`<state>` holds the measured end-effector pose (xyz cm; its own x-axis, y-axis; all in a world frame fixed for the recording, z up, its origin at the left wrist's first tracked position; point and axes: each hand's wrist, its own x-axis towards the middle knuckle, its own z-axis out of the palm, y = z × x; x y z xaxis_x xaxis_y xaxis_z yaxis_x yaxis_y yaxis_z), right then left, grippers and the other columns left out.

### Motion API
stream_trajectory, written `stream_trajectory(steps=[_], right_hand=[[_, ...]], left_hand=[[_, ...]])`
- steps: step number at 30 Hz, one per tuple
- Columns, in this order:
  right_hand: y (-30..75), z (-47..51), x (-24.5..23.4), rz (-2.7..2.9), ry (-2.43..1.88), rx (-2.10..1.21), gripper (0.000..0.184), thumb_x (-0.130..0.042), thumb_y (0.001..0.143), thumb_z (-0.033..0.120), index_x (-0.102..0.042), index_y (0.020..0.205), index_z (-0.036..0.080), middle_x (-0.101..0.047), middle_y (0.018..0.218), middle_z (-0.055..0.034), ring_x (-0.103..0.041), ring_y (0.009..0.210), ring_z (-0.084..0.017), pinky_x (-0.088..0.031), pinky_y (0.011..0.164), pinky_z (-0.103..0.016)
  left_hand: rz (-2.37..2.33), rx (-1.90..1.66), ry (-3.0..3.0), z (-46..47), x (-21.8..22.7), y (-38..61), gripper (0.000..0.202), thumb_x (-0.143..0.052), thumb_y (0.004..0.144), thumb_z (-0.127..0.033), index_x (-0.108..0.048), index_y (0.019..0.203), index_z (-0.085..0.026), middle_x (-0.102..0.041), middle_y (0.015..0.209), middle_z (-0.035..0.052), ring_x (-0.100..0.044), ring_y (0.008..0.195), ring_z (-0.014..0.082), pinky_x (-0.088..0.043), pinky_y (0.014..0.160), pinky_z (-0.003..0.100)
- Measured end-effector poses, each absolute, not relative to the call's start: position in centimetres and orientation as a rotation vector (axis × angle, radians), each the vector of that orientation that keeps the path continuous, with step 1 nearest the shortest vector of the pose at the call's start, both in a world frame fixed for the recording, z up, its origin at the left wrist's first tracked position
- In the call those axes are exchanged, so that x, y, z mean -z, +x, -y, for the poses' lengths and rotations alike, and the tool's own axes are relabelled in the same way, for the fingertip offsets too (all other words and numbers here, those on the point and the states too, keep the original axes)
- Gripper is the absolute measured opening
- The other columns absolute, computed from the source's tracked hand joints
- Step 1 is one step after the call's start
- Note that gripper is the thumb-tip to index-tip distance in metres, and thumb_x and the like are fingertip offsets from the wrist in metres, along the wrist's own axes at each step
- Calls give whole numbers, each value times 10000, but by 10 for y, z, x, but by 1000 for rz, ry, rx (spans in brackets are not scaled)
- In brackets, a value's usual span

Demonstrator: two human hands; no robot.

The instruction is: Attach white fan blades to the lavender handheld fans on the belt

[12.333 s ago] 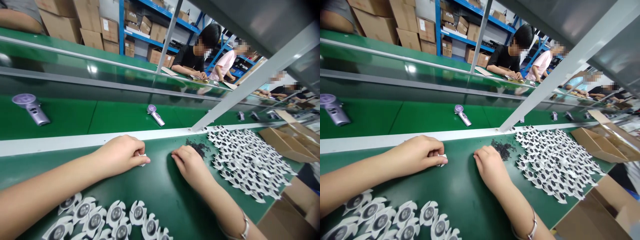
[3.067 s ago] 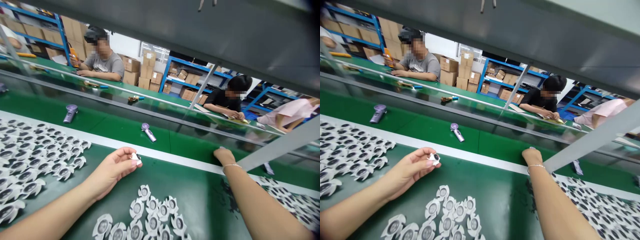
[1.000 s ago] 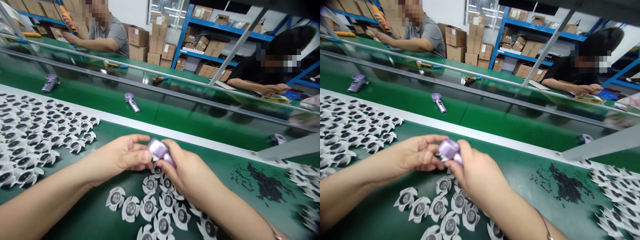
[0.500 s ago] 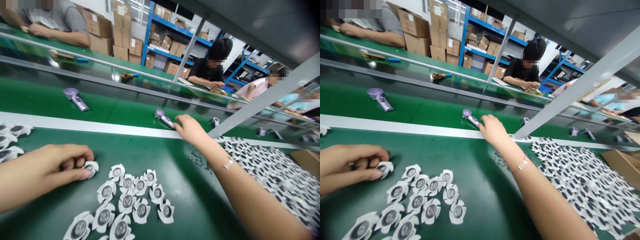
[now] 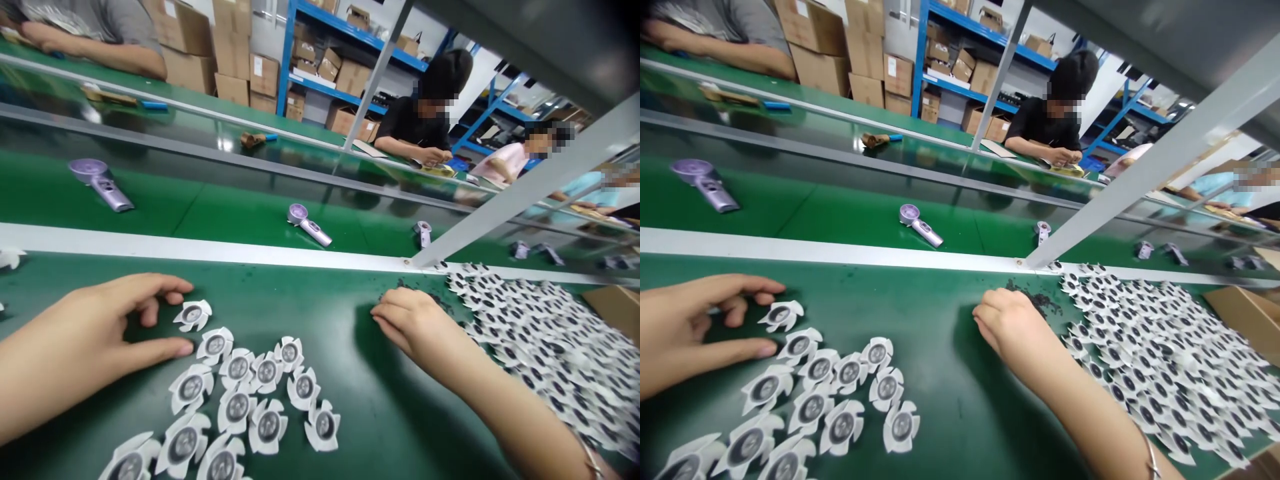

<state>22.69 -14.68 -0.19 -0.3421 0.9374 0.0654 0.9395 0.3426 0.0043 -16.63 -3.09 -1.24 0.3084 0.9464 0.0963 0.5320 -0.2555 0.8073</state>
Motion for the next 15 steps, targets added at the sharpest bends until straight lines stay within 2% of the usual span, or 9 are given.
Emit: stream_trajectory(steps=[2,4,7,9,12,15], right_hand=[[226,145,-1,2613,-1793,173,222,-482,942,132,-686,857,144,-625,814,-74,-577,736,-235,-432,677,-391],[224,142,-3,2650,-1792,235,214,-486,933,126,-665,816,139,-605,784,-72,-567,720,-235,-420,667,-390],[205,133,-12,2550,-1720,119,138,-510,908,114,-610,816,140,-579,793,-60,-549,738,-210,-421,686,-364],[178,124,-22,2388,-1660,-98,104,-522,880,80,-561,824,159,-561,806,-34,-530,745,-172,-422,686,-315],[122,110,-40,2207,-1466,-484,156,-525,849,36,-513,813,187,-537,816,7,-510,749,-122,-415,673,-243],[76,99,-51,2131,-1245,-733,156,-536,867,53,-521,800,193,-540,823,24,-516,768,-99,-416,688,-213]], left_hand=[[-1373,-667,2204,32,12,-166,264,-808,656,-395,-752,894,-294,-552,571,-85,-475,447,72,-346,441,136],[-1343,-561,2369,34,12,-166,279,-732,724,-481,-740,921,-283,-643,710,-41,-565,568,128,-411,510,169],[-1337,-428,2379,37,6,-165,344,-678,761,-525,-710,980,-262,-693,920,19,-614,706,188,-470,597,224],[-1379,-375,2320,41,1,-163,374,-658,774,-530,-685,1019,-249,-672,850,26,-595,633,174,-457,554,238],[-1348,-412,2199,51,-9,-159,363,-675,772,-493,-662,1032,-240,-628,722,-12,-539,516,126,-433,485,225],[-1157,-549,2052,63,-18,-155,257,-718,755,-335,-660,982,-230,-673,746,-26,-622,604,117,-504,555,194]])
